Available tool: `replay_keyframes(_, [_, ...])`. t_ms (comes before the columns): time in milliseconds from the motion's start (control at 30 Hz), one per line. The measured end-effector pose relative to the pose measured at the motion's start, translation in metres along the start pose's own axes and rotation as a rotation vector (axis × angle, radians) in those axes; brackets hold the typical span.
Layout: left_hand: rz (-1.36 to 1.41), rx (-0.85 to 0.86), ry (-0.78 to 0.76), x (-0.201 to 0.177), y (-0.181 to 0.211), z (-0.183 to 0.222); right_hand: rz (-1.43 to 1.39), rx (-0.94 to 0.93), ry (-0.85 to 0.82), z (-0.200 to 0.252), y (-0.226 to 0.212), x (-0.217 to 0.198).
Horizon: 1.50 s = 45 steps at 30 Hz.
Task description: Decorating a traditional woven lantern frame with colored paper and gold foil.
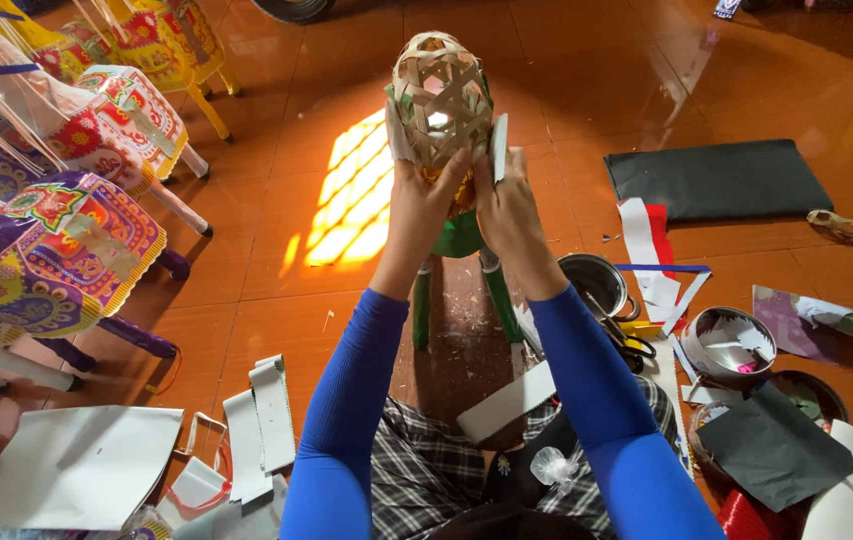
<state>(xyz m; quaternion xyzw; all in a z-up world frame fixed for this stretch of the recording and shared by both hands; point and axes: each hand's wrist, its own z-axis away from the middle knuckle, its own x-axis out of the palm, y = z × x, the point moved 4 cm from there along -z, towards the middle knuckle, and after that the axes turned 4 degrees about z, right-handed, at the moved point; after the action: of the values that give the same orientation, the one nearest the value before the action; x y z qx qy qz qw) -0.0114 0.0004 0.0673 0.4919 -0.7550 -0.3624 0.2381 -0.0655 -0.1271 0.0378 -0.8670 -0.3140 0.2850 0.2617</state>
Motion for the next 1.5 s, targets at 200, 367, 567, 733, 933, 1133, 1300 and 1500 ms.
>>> replay_keyframes(200, [0.031, -0.006, 0.001, 0.003, 0.004, 0.001, 0.128, -0.076, 0.133, -0.002, -0.037, -0.018])
replay_keyframes(367, [0.131, 0.029, -0.044, -0.001, 0.012, 0.001, -0.126, 0.072, -0.008, 0.007, -0.035, -0.028])
replay_keyframes(567, [0.11, -0.067, -0.015, 0.002, 0.011, 0.003, -0.239, -0.192, 0.175, 0.011, -0.035, -0.019])
replay_keyframes(733, [0.112, -0.027, -0.04, 0.001, 0.016, 0.003, 0.072, -0.281, 0.335, 0.007, -0.05, -0.018])
replay_keyframes(933, [-0.187, 0.038, -0.034, -0.004, 0.019, 0.001, 0.161, -0.356, 0.376, -0.028, -0.052, -0.017])
replay_keyframes(1133, [-0.716, 0.139, 0.082, -0.007, 0.026, 0.0, 0.172, -0.39, 0.343, -0.032, -0.05, -0.01])
replay_keyframes(1300, [-0.672, 0.192, 0.175, -0.006, 0.032, 0.01, 0.122, -0.254, 0.246, -0.036, -0.056, -0.011])
replay_keyframes(1500, [-0.225, 0.201, 0.203, -0.04, -0.001, -0.001, -0.12, -0.27, 0.193, -0.036, -0.042, -0.008])
